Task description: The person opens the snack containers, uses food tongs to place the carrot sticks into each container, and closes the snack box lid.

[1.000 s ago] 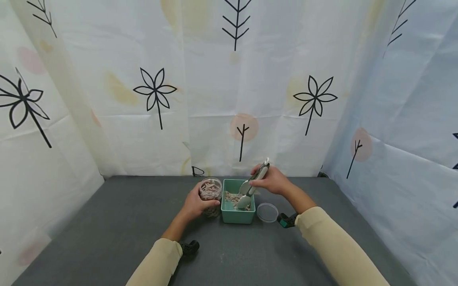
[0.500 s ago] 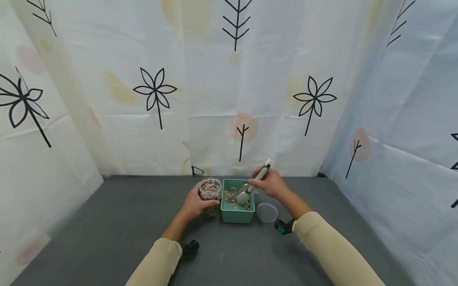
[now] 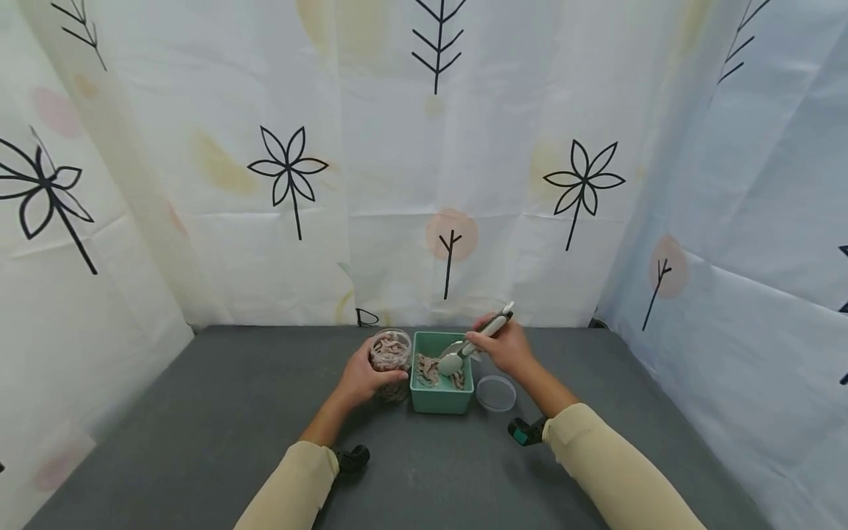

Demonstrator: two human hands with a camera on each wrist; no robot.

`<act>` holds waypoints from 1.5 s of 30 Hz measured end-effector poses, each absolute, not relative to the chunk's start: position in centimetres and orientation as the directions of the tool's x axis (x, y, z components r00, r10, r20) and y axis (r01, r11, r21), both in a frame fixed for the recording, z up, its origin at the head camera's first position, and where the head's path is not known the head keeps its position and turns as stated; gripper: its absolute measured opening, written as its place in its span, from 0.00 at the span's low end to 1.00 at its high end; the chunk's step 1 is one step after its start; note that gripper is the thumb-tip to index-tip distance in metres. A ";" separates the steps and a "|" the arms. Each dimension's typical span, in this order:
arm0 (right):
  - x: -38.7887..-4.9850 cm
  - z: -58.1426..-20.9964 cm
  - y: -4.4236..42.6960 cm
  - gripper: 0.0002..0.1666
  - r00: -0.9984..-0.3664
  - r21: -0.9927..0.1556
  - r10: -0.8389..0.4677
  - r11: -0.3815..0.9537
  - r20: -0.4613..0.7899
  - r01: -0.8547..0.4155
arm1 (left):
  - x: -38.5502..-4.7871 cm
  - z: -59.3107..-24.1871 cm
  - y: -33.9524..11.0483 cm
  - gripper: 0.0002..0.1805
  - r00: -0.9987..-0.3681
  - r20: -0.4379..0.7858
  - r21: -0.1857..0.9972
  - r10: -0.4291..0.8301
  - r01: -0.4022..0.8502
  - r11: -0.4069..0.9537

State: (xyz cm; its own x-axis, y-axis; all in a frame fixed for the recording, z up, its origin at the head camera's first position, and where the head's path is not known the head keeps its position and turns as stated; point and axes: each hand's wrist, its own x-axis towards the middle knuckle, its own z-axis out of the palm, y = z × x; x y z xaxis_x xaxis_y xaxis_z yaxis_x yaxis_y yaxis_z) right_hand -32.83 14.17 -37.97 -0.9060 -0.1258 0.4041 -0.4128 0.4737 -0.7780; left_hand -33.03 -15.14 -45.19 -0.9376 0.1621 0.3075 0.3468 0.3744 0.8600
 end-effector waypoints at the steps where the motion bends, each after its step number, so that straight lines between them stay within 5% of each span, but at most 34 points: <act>1: -32.9 -38.0 14.2 0.08 -0.903 -0.783 -0.119 0.461 0.412 -0.418 | -33.0 -45.2 -15.2 0.48 -0.938 0.304 0.861 0.164 0.344 0.374; 26: -33.1 -38.6 12.9 0.12 -0.916 -0.870 0.010 0.316 0.401 -0.377 | -33.1 -45.4 -14.9 0.48 -0.940 0.306 0.864 0.148 0.340 0.372; 45: -31.5 -40.4 13.2 0.18 -0.908 -0.789 -0.067 0.470 0.414 -0.395 | -33.0 -45.3 -15.0 0.47 -0.940 0.310 0.858 0.143 0.341 0.384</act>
State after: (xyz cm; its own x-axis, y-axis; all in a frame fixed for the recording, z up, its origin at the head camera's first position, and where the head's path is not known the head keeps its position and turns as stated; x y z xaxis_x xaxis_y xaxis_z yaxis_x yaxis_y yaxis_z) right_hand -31.46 13.18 -40.38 -0.9077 -0.0667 0.4142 -0.3947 0.4703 -0.7893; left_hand -33.04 -14.99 -45.31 -0.9401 0.1426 0.3097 0.3409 0.3836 0.8583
